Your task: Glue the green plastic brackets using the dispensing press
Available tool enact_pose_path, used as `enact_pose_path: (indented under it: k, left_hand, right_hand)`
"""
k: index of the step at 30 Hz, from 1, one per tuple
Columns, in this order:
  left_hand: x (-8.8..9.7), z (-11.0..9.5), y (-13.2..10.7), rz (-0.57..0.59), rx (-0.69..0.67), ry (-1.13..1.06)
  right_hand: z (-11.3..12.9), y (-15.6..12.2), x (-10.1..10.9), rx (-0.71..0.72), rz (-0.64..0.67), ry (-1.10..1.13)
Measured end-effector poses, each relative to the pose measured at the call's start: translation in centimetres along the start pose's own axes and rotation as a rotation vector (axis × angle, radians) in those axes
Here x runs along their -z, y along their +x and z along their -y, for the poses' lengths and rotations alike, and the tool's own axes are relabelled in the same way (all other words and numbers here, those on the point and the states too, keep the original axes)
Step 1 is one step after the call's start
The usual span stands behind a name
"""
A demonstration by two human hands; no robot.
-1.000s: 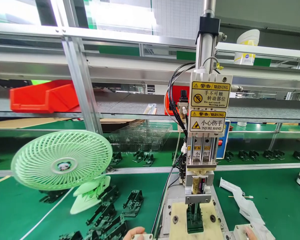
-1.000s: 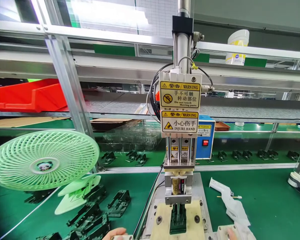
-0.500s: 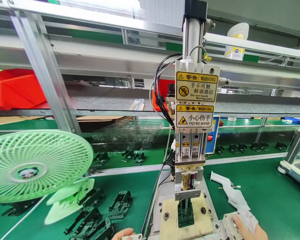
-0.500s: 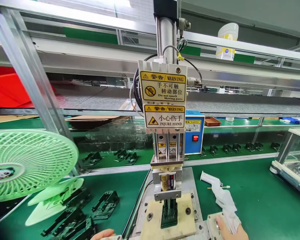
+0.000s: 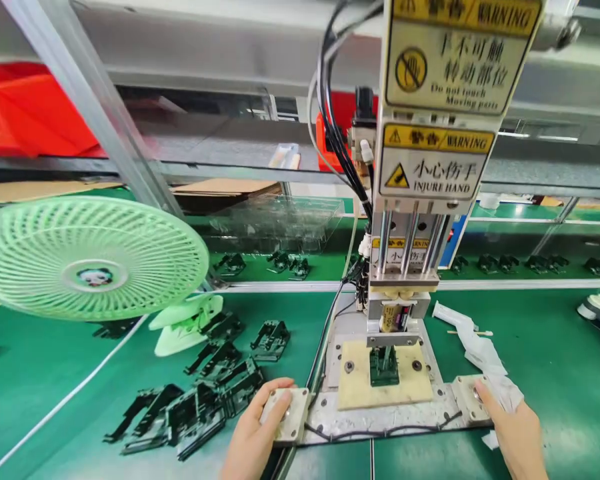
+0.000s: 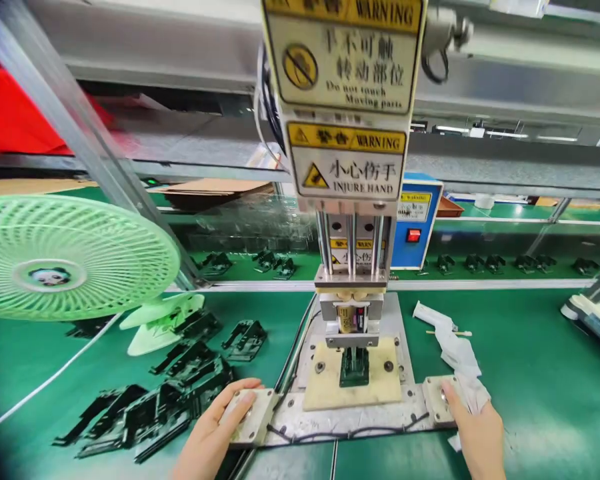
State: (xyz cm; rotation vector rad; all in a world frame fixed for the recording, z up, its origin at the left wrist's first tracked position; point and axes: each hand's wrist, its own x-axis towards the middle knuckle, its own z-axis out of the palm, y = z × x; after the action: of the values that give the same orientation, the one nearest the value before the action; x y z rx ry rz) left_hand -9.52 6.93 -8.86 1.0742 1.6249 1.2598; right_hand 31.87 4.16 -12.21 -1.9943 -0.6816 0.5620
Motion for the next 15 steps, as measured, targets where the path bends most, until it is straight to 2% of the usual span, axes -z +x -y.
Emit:
enact_pose_path:
  k: [6, 11, 15]
  left_hand:
    - [0.7, -0.1, 0.5, 0.028, 0.091, 0.053]
    - [0.7, -0.3, 0.6, -0.017, 0.175, 0.02]
    - [0.8, 0.1, 0.5, -0.017, 0.152, -0.023]
  right_hand:
    - [1.3, -1.1, 0.3, 0.108, -0.037, 0.096]
    - [1.2, -1.4, 0.4, 0.109, -0.043, 0.149]
    - [1.1, -1.7, 0.5, 0.112, -0.064, 0.161]
